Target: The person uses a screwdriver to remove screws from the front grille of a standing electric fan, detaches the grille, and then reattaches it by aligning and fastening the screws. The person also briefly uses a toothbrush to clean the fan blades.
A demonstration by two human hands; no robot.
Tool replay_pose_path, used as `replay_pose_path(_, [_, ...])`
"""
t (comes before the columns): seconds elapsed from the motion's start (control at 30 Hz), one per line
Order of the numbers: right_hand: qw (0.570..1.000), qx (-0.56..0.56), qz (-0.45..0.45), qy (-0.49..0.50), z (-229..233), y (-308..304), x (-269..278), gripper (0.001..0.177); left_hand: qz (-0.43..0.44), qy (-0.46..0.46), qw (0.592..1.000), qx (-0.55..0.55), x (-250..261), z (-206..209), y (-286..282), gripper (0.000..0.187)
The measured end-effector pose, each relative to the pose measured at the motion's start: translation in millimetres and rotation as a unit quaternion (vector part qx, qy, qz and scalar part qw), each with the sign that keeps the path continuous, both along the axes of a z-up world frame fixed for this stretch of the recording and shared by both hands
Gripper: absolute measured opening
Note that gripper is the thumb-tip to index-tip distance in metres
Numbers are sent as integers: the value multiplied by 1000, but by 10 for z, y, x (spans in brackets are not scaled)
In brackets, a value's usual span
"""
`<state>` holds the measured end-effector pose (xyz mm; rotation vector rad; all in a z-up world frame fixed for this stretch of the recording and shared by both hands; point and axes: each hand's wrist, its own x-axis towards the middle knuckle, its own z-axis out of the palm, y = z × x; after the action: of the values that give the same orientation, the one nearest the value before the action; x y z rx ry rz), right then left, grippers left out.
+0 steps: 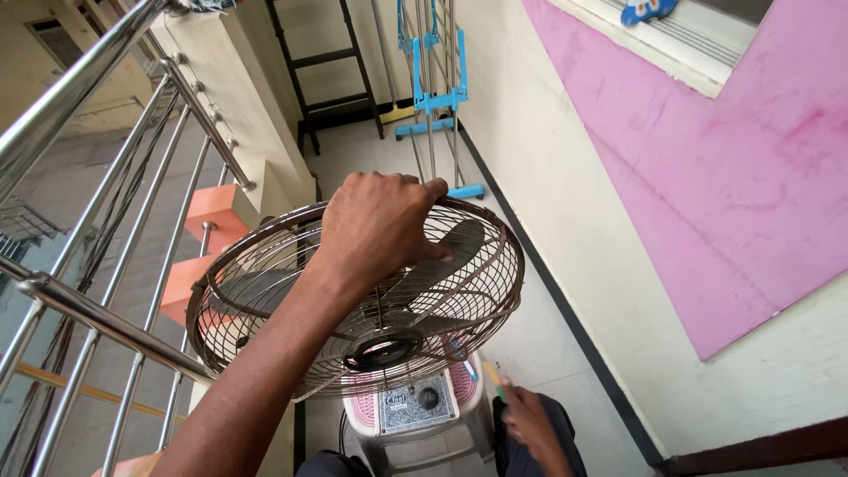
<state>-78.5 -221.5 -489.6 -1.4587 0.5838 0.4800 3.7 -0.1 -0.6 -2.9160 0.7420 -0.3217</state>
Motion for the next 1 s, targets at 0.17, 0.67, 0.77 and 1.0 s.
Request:
replay_pose_path(0.17, [975, -91, -63, -191, 976, -496, -265, 43, -12, -26, 1000, -10, 36, -43, 13, 73])
replay_pose_path(0.67, [865, -258, 72, -424, 3716, -278, 332, 48, -23, -38, 998, -35, -11, -37, 9, 68])
replay_pose_path(0.77, [864, -270, 142, -400, 3784, -312, 371, 52, -15, -19, 999, -36, -29, -57, 0, 68])
replay_pose_path(1.0, [893, -209, 121, -380, 3860, -270, 266, 44, -22, -16, 999, -33, 10, -80, -5, 69])
